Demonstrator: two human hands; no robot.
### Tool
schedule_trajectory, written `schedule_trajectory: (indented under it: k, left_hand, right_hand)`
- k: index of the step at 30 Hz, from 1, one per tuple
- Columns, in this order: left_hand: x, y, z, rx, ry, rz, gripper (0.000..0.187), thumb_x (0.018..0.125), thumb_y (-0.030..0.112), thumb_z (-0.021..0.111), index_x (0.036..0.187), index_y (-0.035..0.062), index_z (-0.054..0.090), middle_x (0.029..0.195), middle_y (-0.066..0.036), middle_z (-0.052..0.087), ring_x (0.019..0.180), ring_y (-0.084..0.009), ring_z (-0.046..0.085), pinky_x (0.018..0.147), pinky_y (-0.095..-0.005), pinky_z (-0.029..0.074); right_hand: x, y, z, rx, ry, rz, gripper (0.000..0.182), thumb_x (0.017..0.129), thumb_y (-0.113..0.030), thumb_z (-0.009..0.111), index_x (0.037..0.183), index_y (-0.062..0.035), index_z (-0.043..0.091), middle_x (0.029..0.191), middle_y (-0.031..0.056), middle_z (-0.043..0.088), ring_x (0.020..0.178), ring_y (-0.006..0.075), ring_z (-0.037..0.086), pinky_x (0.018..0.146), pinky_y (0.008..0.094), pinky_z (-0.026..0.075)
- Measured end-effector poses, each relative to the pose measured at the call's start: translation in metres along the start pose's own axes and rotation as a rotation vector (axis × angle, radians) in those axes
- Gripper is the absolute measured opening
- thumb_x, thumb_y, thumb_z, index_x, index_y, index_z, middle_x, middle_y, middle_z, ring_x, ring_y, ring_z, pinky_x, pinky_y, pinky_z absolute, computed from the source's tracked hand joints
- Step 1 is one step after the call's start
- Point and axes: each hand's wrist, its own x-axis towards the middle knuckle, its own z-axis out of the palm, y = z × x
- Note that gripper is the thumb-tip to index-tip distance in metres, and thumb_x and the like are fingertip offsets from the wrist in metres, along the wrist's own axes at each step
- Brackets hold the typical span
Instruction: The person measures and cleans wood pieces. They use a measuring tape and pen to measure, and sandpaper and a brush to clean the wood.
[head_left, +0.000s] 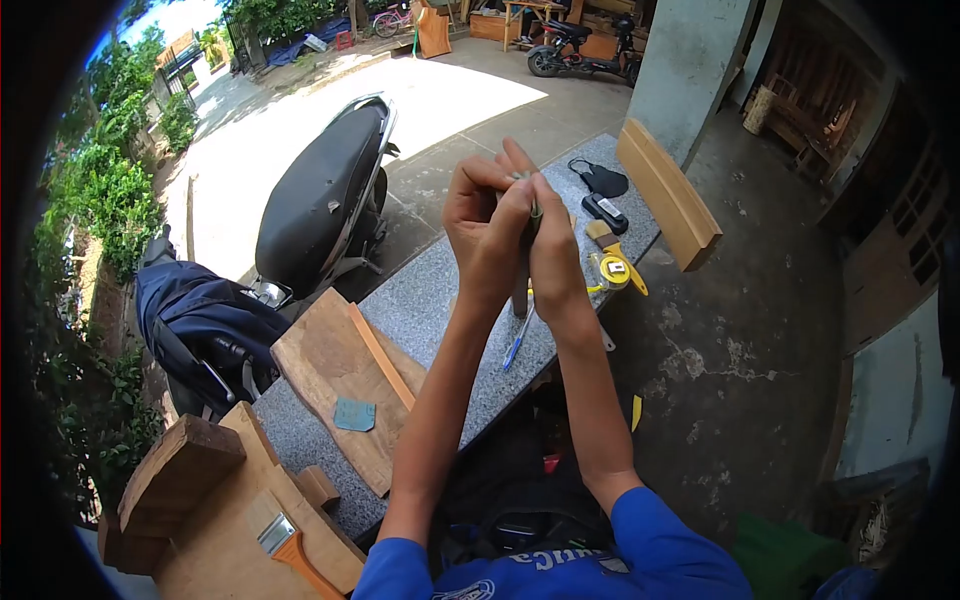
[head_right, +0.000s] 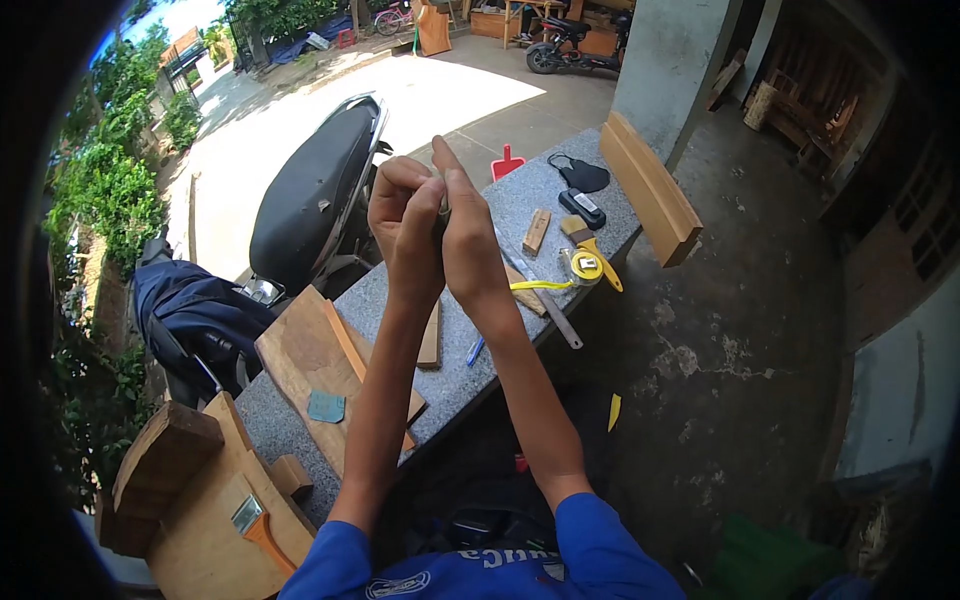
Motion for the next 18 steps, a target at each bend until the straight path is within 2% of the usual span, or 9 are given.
schedule_trajectory:
  k: [4, 5, 6, 8, 10, 11, 14, 17, 18]
  left_hand:
    - [-0.011, -0.004, 0.008, 0.041, 0.151, -0.110, 0.021, 0.087, 0.022, 0.049, 0.074, 0.0047, 0.048, 0.071, 0.002, 0.045, 0.065, -0.0030, 0.038, 0.059, -0.0182, 0.033]
    - [-0.011, -0.001, 0.010, 0.120, 0.214, -0.123, 0.024, 0.088, 0.024, 0.047, 0.073, 0.0049, 0.049, 0.066, 0.004, 0.044, 0.060, -0.0018, 0.036, 0.054, -0.0177, 0.032]
    - [-0.010, -0.001, 0.010, 0.145, 0.224, -0.098, 0.024, 0.088, 0.024, 0.047, 0.073, 0.0051, 0.049, 0.065, 0.004, 0.043, 0.059, -0.0015, 0.036, 0.053, -0.0174, 0.031]
    - [-0.009, -0.002, 0.010, 0.194, 0.243, -0.052, 0.024, 0.088, 0.024, 0.046, 0.072, 0.0055, 0.048, 0.063, 0.004, 0.043, 0.056, -0.0008, 0.035, 0.050, -0.0167, 0.030]
    - [-0.009, -0.006, 0.015, 0.199, 0.205, -0.014, 0.023, 0.088, 0.023, 0.046, 0.073, 0.0056, 0.047, 0.063, 0.004, 0.043, 0.056, -0.0006, 0.035, 0.050, -0.0167, 0.030]
    - [-0.011, -0.008, 0.018, 0.203, 0.187, 0.001, 0.022, 0.088, 0.022, 0.046, 0.073, 0.0056, 0.047, 0.063, 0.004, 0.043, 0.056, -0.0005, 0.035, 0.050, -0.0167, 0.030]
    - [-0.014, -0.002, 0.025, -0.003, 0.154, -0.118, 0.019, 0.086, 0.020, 0.048, 0.074, 0.0059, 0.046, 0.063, 0.004, 0.043, 0.056, -0.0010, 0.036, 0.050, -0.0176, 0.031]
    - [-0.014, 0.001, 0.016, 0.097, 0.203, -0.092, 0.020, 0.085, 0.023, 0.047, 0.075, 0.0057, 0.045, 0.064, 0.003, 0.043, 0.059, -0.0020, 0.037, 0.051, -0.0183, 0.032]
    - [-0.012, 0.004, 0.012, 0.130, 0.225, -0.074, 0.020, 0.084, 0.023, 0.047, 0.075, 0.0056, 0.045, 0.065, 0.003, 0.043, 0.059, -0.0021, 0.037, 0.051, -0.0182, 0.032]
  right_hand:
    - [0.002, -0.001, -0.007, 0.094, -0.047, -0.060, 0.051, 0.091, -0.032, 0.019, 0.133, -0.0029, 0.025, 0.133, 0.0185, 0.032, 0.123, 0.0239, 0.032, 0.103, 0.0302, 0.022]
    - [-0.008, 0.018, -0.009, 0.167, -0.041, 0.030, 0.051, 0.091, -0.028, 0.019, 0.133, 0.0015, 0.024, 0.134, 0.0171, 0.031, 0.124, 0.0237, 0.029, 0.102, 0.0291, 0.020]
    - [-0.019, 0.040, -0.014, 0.186, -0.030, 0.270, 0.053, 0.091, -0.031, 0.021, 0.133, 0.0003, 0.025, 0.133, 0.0146, 0.032, 0.123, 0.0220, 0.030, 0.102, 0.0280, 0.021]
    - [-0.023, 0.038, -0.016, 0.170, -0.025, 0.485, 0.053, 0.091, -0.034, 0.022, 0.133, -0.0014, 0.026, 0.133, 0.0142, 0.033, 0.123, 0.0213, 0.031, 0.101, 0.0278, 0.021]
    - [-0.009, 0.013, -0.018, 0.259, -0.051, 0.466, 0.052, 0.091, -0.033, 0.022, 0.133, -0.0029, 0.027, 0.132, 0.0146, 0.033, 0.123, 0.0210, 0.031, 0.101, 0.0284, 0.022]
    - [0.004, 0.014, -0.022, 0.178, -0.077, 0.165, 0.051, 0.091, -0.031, 0.022, 0.133, -0.0046, 0.027, 0.133, 0.0157, 0.034, 0.123, 0.0212, 0.031, 0.101, 0.0289, 0.021]
    - [0.020, -0.039, -0.016, 0.101, -0.159, -0.160, 0.051, 0.090, -0.030, 0.019, 0.134, -0.0040, 0.025, 0.133, 0.0183, 0.032, 0.122, 0.0234, 0.033, 0.102, 0.0287, 0.023]
    - [0.001, 0.003, -0.014, 0.296, -0.147, 0.064, 0.051, 0.090, -0.029, 0.022, 0.133, -0.0025, 0.026, 0.134, 0.0188, 0.031, 0.125, 0.0220, 0.027, 0.102, 0.0301, 0.019]
    - [-0.014, 0.021, -0.012, 0.282, -0.098, 0.253, 0.052, 0.090, -0.029, 0.022, 0.133, -0.0011, 0.026, 0.134, 0.0155, 0.032, 0.125, 0.0218, 0.027, 0.103, 0.0300, 0.018]
